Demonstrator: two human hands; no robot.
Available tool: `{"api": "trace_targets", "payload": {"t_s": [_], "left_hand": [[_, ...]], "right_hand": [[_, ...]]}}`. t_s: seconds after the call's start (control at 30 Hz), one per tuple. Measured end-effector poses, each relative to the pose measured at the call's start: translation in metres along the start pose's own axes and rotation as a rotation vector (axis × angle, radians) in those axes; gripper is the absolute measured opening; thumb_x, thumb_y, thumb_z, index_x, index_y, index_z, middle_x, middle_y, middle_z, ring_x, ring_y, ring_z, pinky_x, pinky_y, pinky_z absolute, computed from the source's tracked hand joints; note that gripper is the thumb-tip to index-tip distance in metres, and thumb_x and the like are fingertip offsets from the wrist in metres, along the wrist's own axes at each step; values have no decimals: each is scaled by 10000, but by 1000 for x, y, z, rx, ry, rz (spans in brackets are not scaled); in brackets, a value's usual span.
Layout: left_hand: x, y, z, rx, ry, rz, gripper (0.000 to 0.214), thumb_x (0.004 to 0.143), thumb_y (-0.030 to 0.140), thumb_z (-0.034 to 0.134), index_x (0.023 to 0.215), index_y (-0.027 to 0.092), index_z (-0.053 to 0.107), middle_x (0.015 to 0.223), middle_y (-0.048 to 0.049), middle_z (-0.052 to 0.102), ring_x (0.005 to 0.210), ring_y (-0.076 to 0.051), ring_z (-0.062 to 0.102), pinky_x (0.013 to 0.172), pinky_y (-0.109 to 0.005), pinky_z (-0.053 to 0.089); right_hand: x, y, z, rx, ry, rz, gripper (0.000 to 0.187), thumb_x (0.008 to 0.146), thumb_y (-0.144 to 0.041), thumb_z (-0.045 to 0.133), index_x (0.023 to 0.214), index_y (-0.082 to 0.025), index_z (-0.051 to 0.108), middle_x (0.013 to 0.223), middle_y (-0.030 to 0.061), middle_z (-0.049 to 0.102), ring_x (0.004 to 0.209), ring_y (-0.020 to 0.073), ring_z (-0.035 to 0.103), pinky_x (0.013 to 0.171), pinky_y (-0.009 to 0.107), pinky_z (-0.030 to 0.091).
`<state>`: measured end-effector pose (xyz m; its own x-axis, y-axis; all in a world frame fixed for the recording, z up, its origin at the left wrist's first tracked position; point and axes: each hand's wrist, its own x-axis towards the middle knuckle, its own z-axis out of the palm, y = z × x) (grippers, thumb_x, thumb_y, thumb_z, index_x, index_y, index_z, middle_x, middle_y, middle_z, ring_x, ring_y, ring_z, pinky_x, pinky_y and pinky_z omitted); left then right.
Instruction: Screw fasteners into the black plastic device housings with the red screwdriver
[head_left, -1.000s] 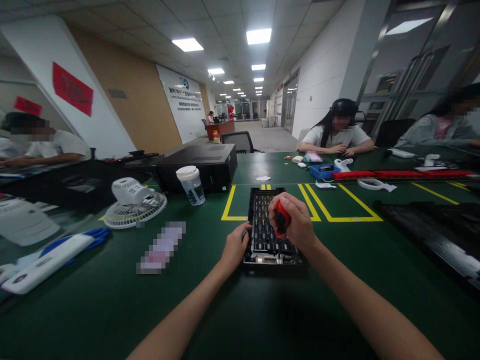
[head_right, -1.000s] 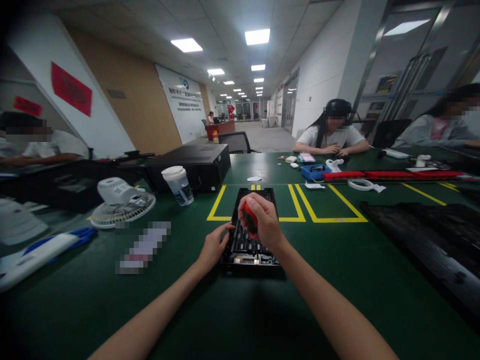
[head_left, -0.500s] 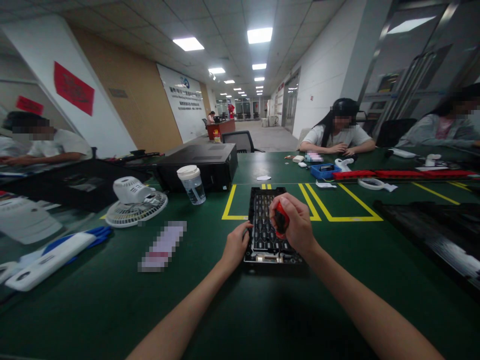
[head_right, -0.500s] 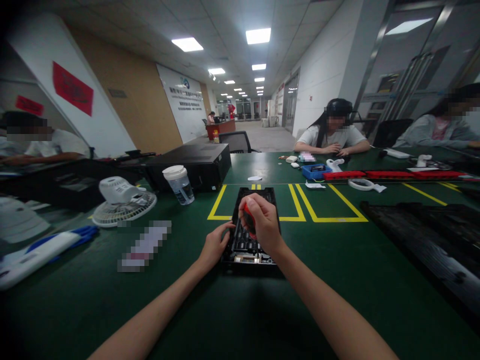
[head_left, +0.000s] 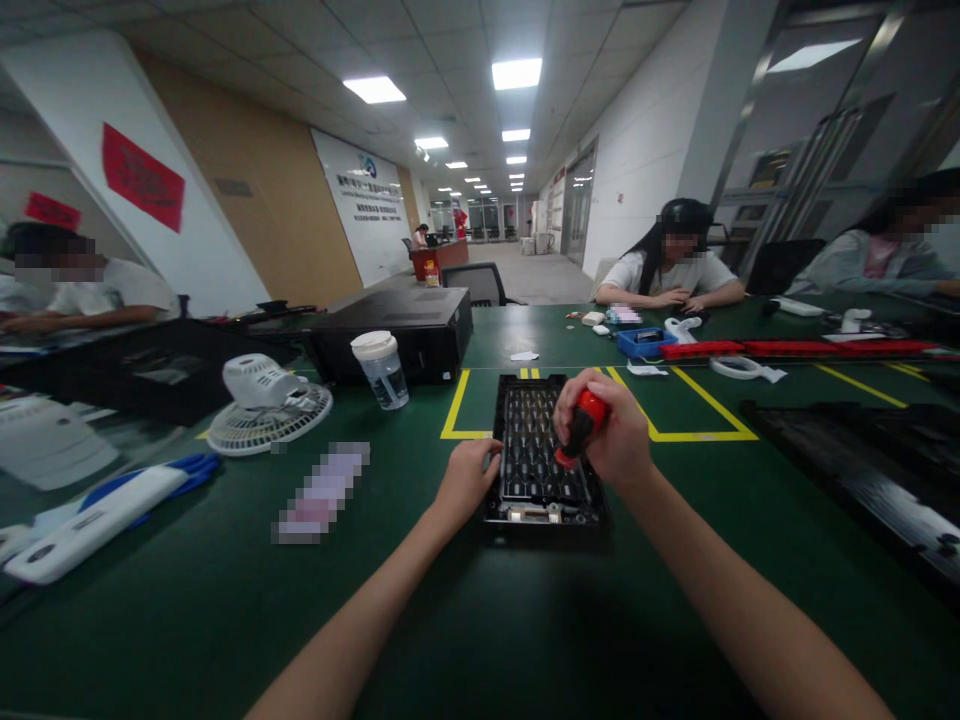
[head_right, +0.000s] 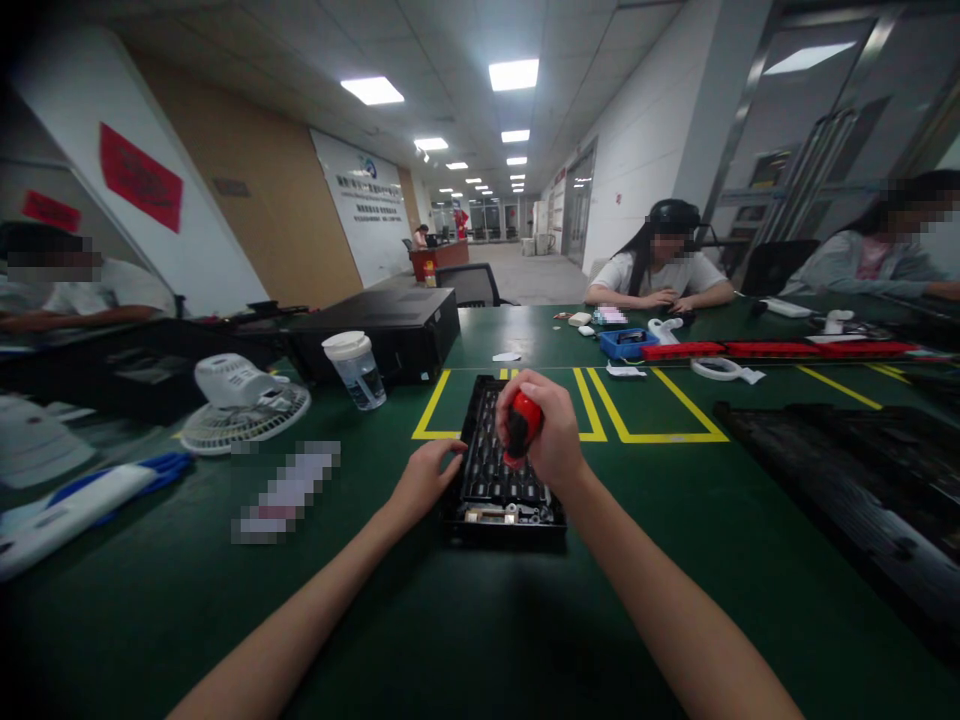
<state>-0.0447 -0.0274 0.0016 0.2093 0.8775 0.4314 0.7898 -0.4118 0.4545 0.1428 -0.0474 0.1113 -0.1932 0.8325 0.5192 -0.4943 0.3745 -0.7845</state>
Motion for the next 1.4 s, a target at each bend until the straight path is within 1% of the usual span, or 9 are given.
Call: {"api": "trace_targets", "payload": {"t_s": [0.17,0.33,0.43,0.6,0.8,0.97,1.1,1.2,1.4], "left_hand": [[7,10,-1,174,-99,7,125,771,260,547,858,217,626,850,-34,626,847,-183,556,793,-314,388],[20,13,9,169,-249,63,154,708,300,635,842,225,640,834,-29,642,827,-188,571,789,-309,374],[26,16,14,153,-317,106,192,688,319,654,857,230,636,841,-21,656,843,-191,584,805,-307,369],[32,22,20,217,-396,88,157,675,279,657,827,242,645,820,-14,672,814,-193,608,777,-297,384],[31,24,30,242,-367,22,73,694,251,625,754,214,646,781,-33,680,800,-200,619,751,-292,399],[28,25,28,228,-347,27,63,721,248,597,763,217,633,794,-29,678,811,-194,618,759,-288,401],[26,26,21,196,-279,54,97,758,246,560,833,222,615,820,-29,672,821,-189,609,771,-297,403],[24,27,11,128,-191,89,79,740,225,577,812,214,608,805,-19,664,795,-181,597,765,-298,411],[8,32,-11,-165,-45,145,91,737,148,553,809,188,591,836,4,635,793,-130,576,750,-250,431]], "right_hand": [[0,-25,0,17,97,-92,218,791,-273,423,602,-174,469,514,-27,453,398,84,448,381,215,350],[-2,-46,2,-8,180,-77,264,801,-325,471,584,-181,430,496,-44,402,381,69,408,363,203,312],[-3,-54,2,8,188,-74,274,803,-330,465,576,-181,423,484,-45,394,377,71,396,365,207,310],[-4,-61,2,26,172,-77,276,803,-301,449,557,-176,441,473,-41,402,371,76,402,368,212,307],[-6,-63,3,13,172,-72,292,809,-309,433,550,-173,440,468,-35,397,362,76,405,358,215,302],[-6,-62,4,22,159,-58,287,795,-304,432,540,-174,449,464,-35,401,359,77,408,363,218,297],[-7,-62,4,32,157,-57,280,792,-288,422,538,-176,455,464,-30,401,363,82,406,363,223,292],[-7,-63,3,45,156,-47,280,796,-278,404,539,-179,452,468,-26,396,367,86,398,363,228,290],[-6,-64,-1,34,159,-28,278,798,-309,407,551,-184,437,485,-33,382,377,85,388,372,228,299]]}}
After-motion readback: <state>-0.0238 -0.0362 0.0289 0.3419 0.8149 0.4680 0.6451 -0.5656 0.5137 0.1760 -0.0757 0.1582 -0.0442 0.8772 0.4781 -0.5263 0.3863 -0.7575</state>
